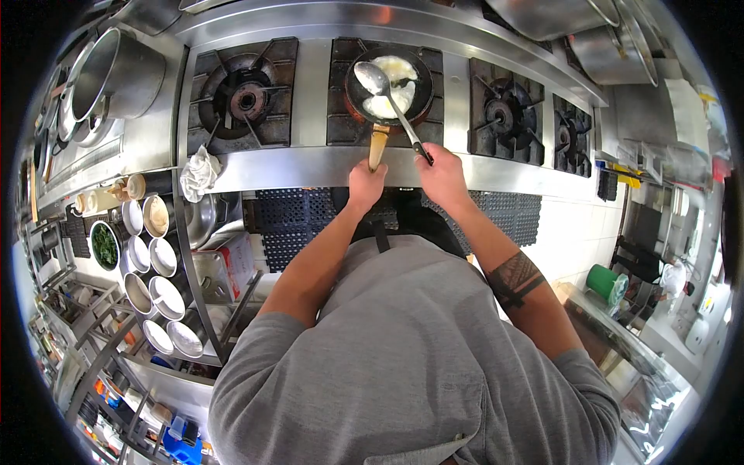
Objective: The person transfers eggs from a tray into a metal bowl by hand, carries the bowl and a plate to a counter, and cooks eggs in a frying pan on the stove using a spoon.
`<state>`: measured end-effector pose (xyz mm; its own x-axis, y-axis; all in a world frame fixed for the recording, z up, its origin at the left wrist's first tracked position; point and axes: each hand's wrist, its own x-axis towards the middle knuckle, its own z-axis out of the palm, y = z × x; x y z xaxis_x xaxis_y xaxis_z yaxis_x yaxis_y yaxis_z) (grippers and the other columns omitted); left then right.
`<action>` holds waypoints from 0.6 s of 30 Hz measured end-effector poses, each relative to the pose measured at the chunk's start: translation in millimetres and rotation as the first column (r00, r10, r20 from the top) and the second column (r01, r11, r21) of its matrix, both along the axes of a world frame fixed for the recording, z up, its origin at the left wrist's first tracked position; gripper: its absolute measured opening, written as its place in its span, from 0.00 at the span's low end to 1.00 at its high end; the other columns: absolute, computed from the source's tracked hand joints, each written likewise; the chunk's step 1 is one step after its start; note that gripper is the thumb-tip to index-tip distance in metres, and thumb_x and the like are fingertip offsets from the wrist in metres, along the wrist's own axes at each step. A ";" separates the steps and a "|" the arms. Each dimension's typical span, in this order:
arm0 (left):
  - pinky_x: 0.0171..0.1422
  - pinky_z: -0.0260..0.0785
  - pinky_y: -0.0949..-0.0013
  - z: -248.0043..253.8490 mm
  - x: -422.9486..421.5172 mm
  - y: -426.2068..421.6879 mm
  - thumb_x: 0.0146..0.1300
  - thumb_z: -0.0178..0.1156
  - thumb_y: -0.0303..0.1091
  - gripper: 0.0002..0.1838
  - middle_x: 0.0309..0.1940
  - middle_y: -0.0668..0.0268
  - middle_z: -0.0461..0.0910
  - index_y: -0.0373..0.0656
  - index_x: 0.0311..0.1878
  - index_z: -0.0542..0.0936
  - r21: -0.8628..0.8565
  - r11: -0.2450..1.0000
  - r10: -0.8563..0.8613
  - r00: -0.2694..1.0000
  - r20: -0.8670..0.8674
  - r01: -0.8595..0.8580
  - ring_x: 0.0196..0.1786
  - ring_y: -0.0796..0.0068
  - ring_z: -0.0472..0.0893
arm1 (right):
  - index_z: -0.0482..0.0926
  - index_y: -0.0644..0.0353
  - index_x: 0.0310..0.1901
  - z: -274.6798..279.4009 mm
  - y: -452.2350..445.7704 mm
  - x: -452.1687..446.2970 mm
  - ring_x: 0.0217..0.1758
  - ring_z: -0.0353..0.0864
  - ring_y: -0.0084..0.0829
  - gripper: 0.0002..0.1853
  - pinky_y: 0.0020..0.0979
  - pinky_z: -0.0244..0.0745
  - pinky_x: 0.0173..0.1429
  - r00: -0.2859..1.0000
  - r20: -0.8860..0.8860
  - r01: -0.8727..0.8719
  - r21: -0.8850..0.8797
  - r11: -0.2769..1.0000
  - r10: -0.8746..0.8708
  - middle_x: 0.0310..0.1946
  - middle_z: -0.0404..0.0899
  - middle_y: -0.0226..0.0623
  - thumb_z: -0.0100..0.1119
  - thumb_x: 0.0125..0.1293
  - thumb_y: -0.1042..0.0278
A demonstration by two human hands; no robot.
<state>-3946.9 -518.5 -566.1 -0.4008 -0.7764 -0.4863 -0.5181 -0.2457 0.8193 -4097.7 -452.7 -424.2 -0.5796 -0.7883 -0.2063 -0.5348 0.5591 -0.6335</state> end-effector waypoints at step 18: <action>0.36 0.73 0.56 -10.0 2.5 1.9 0.67 0.66 0.40 0.17 0.24 0.53 0.81 0.32 0.34 0.81 -0.047 0.999 0.007 0.999 -0.054 -0.010 0.28 0.63 0.82 | 0.82 0.67 0.44 -5.9 1.3 22.1 0.22 0.79 0.23 0.10 0.29 0.69 0.18 0.482 0.798 0.336 0.213 0.917 -0.362 0.28 0.81 0.36 0.65 0.71 0.67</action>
<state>-3944.4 -516.6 -576.1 -0.4184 -0.8016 -0.4271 -0.4713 -0.2103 0.8565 -4075.7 -451.4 -430.1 -0.3777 -0.5476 -0.7467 0.4426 0.6015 -0.6650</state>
